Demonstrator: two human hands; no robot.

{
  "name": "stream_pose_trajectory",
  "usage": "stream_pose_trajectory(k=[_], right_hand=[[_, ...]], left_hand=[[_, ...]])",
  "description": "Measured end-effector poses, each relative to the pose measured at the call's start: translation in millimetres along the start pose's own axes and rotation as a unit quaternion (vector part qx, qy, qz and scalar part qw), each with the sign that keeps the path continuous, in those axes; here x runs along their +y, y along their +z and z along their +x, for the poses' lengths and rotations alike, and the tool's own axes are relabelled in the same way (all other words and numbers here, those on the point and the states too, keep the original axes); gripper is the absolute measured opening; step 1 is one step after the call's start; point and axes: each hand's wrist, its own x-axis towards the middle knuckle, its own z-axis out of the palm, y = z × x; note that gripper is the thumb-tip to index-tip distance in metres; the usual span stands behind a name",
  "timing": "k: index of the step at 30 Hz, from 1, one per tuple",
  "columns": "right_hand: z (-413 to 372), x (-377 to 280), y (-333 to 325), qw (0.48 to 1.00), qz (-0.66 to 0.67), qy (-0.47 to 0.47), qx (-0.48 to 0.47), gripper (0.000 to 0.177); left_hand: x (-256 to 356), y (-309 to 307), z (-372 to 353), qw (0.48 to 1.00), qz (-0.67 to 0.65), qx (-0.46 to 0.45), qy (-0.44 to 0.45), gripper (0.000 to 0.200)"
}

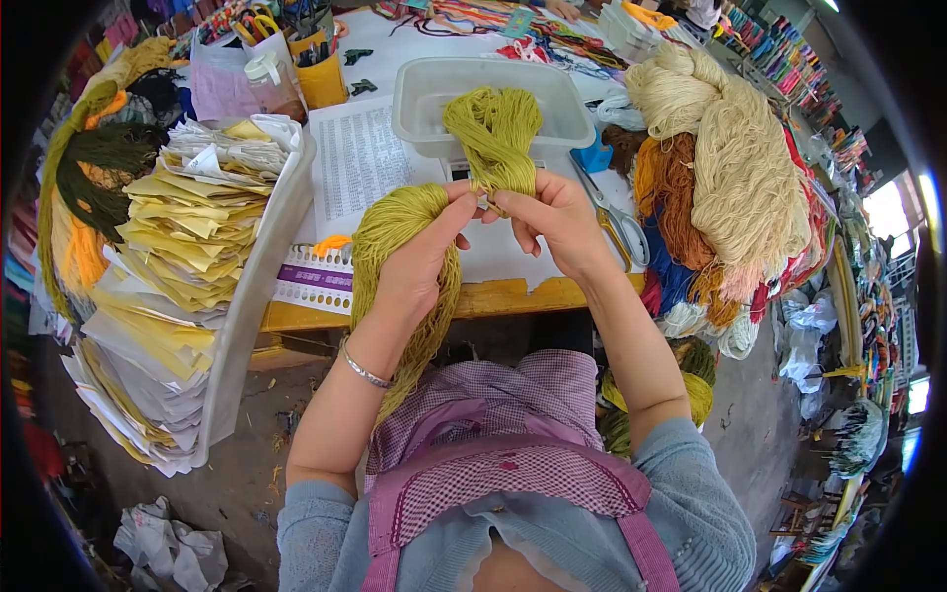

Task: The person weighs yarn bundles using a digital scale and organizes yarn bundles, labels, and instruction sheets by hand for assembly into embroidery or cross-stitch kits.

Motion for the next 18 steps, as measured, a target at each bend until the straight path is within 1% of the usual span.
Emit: stream_pose_trajectory(k=[12,14,15,17,18], right_hand=[[-1,4,-1,1.000,-0.027,-0.004,0.005,0.013],[-1,4,0,0.999,-0.041,0.004,0.013,0.013],[0,6,2,1.000,-0.015,-0.010,0.024,0.014],[2,2,3,0.999,0.011,-0.027,0.032,0.016],[5,-6,3,0.997,0.062,-0.020,0.042,0.017]], left_hand=[[-9,1,2,0.999,0.000,0.015,0.052,0.023],[-9,3,0,0.997,0.014,0.039,0.061,0.019],[-10,4,0,0.997,0.014,0.039,0.062,0.019],[-11,5,1,0.994,0.007,0.047,0.101,0.017],[-7,4,-1,0.994,0.008,0.047,0.103,0.017]])
